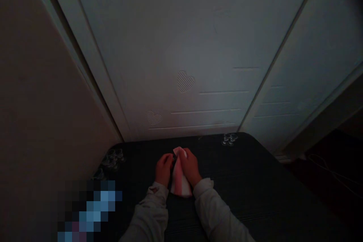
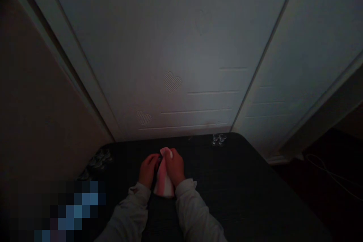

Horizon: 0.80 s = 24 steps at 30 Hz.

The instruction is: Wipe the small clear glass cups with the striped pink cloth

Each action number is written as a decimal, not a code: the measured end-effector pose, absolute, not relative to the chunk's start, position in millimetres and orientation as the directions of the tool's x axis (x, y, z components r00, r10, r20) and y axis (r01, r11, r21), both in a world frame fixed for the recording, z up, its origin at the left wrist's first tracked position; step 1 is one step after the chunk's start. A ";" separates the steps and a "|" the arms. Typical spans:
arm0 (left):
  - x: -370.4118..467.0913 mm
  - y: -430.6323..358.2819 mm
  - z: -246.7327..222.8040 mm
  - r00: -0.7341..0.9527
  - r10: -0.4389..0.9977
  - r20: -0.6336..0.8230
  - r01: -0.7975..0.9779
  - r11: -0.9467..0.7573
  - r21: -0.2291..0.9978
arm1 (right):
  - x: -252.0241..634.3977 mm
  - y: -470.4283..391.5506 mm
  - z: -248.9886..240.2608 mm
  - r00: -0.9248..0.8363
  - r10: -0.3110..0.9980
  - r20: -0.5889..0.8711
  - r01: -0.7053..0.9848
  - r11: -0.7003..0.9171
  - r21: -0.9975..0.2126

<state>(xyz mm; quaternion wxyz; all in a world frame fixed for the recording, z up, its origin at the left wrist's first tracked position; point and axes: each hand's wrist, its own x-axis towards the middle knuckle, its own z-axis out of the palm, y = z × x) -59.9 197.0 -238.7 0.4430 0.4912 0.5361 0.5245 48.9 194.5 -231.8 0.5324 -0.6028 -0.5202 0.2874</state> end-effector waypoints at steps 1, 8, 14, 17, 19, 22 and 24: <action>-59.7 197.3 -239.0 -0.125 0.991 0.044 0.061 -0.037 0.997 | 49.1 195.0 -232.8 0.294 0.933 0.206 0.332 0.103 -0.938; -59.6 199.8 -241.6 -0.121 0.991 0.058 0.067 -0.050 0.996 | 49.7 196.4 -235.7 0.305 0.931 0.201 0.348 0.087 -0.933; -59.5 198.7 -238.8 -0.127 0.990 0.063 0.073 -0.054 0.996 | 49.5 194.3 -234.8 0.294 0.927 0.235 0.317 0.137 -0.939; -59.3 198.3 -238.2 -0.128 0.989 0.067 0.073 -0.057 0.996 | 49.1 193.4 -233.7 0.297 0.923 0.245 0.306 0.151 -0.940; -59.1 198.2 -238.0 -0.129 0.989 0.069 0.062 -0.062 0.996 | 48.6 193.1 -233.0 0.294 0.923 0.247 0.289 0.161 -0.944; -58.8 197.7 -237.2 -0.141 0.988 0.068 0.050 -0.061 0.997 | 47.9 193.3 -232.4 0.298 0.922 0.248 0.283 0.163 -0.945; -58.8 197.4 -236.9 -0.138 0.988 0.073 0.054 -0.066 0.996 | 47.6 194.0 -232.6 0.298 0.923 0.245 0.280 0.161 -0.946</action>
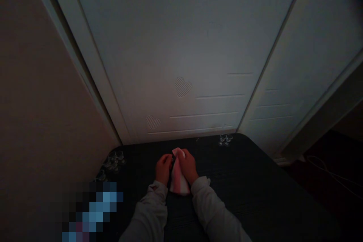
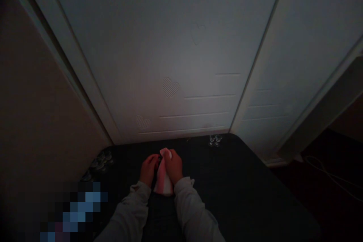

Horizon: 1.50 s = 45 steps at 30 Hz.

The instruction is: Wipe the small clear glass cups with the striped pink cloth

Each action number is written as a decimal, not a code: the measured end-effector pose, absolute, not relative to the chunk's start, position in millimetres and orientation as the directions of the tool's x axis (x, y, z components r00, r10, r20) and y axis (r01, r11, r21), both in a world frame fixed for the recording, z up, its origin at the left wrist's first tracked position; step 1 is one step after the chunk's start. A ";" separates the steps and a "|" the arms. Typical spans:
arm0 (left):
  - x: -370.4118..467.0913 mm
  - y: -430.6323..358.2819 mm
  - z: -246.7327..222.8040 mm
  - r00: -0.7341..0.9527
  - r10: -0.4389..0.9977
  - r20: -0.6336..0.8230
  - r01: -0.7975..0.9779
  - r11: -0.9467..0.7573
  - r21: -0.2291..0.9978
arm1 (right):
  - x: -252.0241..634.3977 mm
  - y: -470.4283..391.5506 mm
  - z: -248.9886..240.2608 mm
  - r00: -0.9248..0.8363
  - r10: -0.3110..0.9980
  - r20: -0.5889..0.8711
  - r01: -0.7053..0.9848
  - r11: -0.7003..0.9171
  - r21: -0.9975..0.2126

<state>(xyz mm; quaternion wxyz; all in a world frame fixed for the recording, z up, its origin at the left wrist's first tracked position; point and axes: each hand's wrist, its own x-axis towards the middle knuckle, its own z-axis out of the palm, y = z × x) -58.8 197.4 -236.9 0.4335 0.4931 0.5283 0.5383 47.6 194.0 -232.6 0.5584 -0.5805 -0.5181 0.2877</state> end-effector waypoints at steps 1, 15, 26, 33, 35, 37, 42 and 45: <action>-58.9 197.5 -237.0 -0.133 0.988 0.076 0.058 -0.069 0.996 | 47.6 194.5 -232.8 0.295 0.924 0.242 0.276 0.160 -0.948; -60.0 198.6 -235.6 -0.143 0.986 0.084 0.044 -0.078 0.996 | 46.2 193.6 -229.8 0.293 0.925 0.243 0.300 0.152 -0.942; -58.9 200.9 -230.8 -0.144 0.988 0.060 0.029 -0.057 0.998 | 48.4 198.3 -229.2 0.289 0.927 0.239 0.311 0.145 -0.939; -56.0 203.6 -226.6 -0.145 0.988 0.053 0.028 -0.049 0.998 | 50.2 203.3 -230.7 0.287 0.931 0.228 0.325 0.130 -0.937; -55.9 205.6 -228.1 -0.145 0.988 0.051 0.035 -0.046 0.998 | 50.7 205.1 -230.7 0.283 0.931 0.229 0.320 0.133 -0.938; -56.5 208.1 -231.5 -0.143 0.988 0.056 0.042 -0.050 0.998 | 51.0 206.8 -231.0 0.277 0.932 0.232 0.314 0.141 -0.939; -57.8 213.0 -238.7 -0.146 0.987 0.067 0.041 -0.062 0.997 | 51.1 210.0 -231.8 0.279 0.933 0.226 0.335 0.126 -0.934; -57.0 213.2 -236.5 -0.145 0.987 0.066 0.038 -0.061 0.997 | 51.5 211.2 -231.2 0.280 0.935 0.216 0.332 0.117 -0.936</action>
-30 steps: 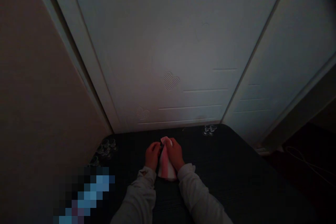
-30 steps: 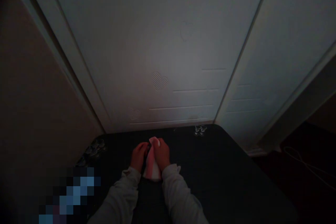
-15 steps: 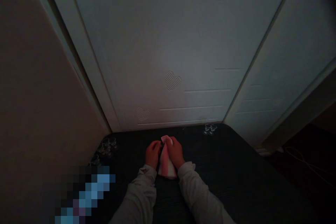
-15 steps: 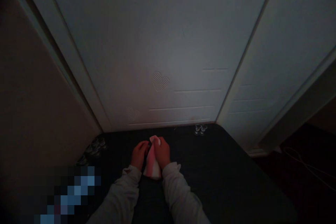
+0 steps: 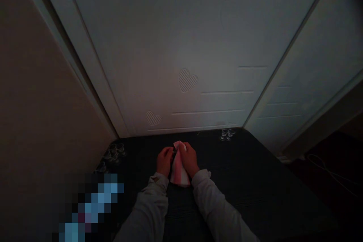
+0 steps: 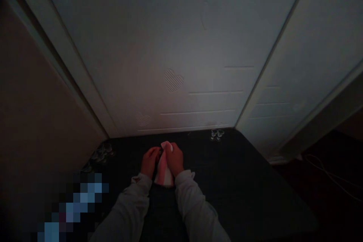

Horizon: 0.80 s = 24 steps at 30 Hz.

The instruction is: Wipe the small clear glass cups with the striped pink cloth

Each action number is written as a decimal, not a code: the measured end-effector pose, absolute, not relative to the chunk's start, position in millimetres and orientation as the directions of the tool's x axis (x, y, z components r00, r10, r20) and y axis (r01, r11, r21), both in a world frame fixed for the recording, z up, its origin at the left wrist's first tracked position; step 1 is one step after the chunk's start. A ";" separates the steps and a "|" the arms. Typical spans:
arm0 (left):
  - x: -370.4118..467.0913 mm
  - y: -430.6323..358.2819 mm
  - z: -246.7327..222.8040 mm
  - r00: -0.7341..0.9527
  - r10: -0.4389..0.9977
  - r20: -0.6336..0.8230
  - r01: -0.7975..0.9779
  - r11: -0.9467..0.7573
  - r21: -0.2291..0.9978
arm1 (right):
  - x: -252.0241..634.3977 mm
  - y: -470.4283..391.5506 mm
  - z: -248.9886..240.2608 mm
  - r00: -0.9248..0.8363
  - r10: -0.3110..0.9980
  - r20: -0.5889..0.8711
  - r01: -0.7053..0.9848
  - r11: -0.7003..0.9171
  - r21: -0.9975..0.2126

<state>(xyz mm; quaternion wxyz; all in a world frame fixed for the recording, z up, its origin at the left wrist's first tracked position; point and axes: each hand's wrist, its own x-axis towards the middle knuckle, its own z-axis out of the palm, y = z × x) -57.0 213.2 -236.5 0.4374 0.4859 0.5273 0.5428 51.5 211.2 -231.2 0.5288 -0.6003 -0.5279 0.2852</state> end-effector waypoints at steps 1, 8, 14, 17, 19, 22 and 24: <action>-56.6 213.0 -235.2 -0.145 0.987 0.066 0.038 -0.061 0.997 | 51.7 211.4 -231.0 0.282 0.936 0.213 0.325 0.116 -0.939; -55.0 212.8 -232.9 -0.150 0.988 0.045 0.025 -0.041 0.999 | 53.3 211.8 -232.0 0.281 0.931 0.234 0.307 0.143 -0.941; -55.6 213.8 -236.0 -0.145 0.988 0.056 0.018 -0.054 0.998 | 53.2 212.7 -233.7 0.282 0.931 0.232 0.319 0.137 -0.938; -55.7 213.9 -235.5 -0.153 0.987 0.047 0.011 -0.046 0.999 | 52.9 212.6 -233.0 0.283 0.932 0.227 0.317 0.133 -0.939; -56.0 214.0 -235.4 -0.151 0.987 0.050 0.010 -0.049 0.999 | 52.8 212.6 -232.4 0.280 0.932 0.228 0.314 0.135 -0.940; -56.6 214.4 -236.5 -0.148 0.987 0.056 0.006 -0.056 0.998 | 52.8 213.0 -232.0 0.281 0.934 0.220 0.323 0.124 -0.938; -57.1 215.2 -237.8 -0.151 0.987 0.062 0.002 -0.062 0.998 | 52.5 213.0 -231.8 0.282 0.935 0.215 0.335 0.114 -0.935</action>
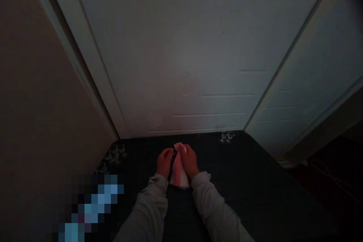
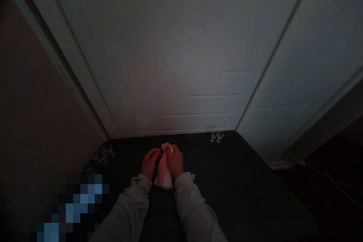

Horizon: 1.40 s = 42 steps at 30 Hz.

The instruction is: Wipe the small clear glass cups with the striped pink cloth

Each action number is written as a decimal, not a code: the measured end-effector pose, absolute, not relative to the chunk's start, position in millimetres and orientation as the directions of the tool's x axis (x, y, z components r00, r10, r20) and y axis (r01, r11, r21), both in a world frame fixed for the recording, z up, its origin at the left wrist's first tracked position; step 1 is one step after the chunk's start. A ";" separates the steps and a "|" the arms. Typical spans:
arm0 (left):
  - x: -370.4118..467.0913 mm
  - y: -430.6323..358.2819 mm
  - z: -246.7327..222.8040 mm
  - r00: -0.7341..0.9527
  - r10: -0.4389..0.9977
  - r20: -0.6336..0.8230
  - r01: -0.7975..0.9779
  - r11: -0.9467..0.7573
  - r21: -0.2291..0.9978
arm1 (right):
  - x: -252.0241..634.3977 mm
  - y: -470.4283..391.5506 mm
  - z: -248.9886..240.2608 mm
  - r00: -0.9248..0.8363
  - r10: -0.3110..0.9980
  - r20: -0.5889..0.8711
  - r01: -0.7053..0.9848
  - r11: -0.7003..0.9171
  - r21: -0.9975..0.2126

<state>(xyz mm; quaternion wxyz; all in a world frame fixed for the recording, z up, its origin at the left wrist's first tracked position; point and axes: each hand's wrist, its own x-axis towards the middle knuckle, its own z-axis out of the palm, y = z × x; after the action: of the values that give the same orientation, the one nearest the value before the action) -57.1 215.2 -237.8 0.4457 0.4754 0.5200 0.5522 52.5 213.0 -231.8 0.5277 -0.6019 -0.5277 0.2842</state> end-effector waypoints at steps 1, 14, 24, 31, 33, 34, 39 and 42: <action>-57.3 215.8 -238.6 -0.150 0.987 0.060 -0.006 -0.062 0.998 | 52.2 212.7 -231.7 0.279 0.936 0.213 0.340 0.111 -0.934; -62.0 219.9 -230.9 0.048 0.989 -0.137 -0.573 0.140 0.808 | 61.7 204.1 -232.8 -0.093 0.937 0.337 0.335 0.348 -0.876; -56.4 217.5 -227.2 0.129 0.964 -0.233 -0.551 0.265 0.792 | 64.1 210.1 -225.9 0.120 0.973 0.197 0.345 0.145 -0.927; -59.4 220.5 -227.9 0.065 0.975 -0.211 -0.584 0.209 0.784 | 62.6 213.4 -224.8 0.105 0.986 0.128 0.241 0.100 -0.965; -60.4 220.8 -226.4 0.053 0.977 -0.205 -0.585 0.197 0.786 | 63.9 213.4 -225.7 0.062 0.991 0.120 0.217 0.104 -0.971; -60.7 220.8 -225.7 0.053 0.978 -0.204 -0.579 0.196 0.791 | 65.0 213.5 -226.3 0.036 0.992 0.118 0.213 0.108 -0.971; -60.5 220.0 -224.5 0.072 0.973 -0.218 -0.559 0.221 0.799 | 72.9 214.1 -225.9 -0.131 0.986 0.106 0.216 0.133 -0.967; -60.6 220.2 -225.8 0.085 0.972 -0.217 -0.550 0.228 0.804 | 76.2 213.9 -223.0 -0.188 0.977 0.099 0.209 0.138 -0.968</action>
<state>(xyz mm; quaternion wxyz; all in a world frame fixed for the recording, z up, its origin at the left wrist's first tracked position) -60.6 220.2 -225.8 0.6832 0.2753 0.3836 0.5571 76.2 213.9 -223.0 0.4242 -0.4753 -0.6237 0.4529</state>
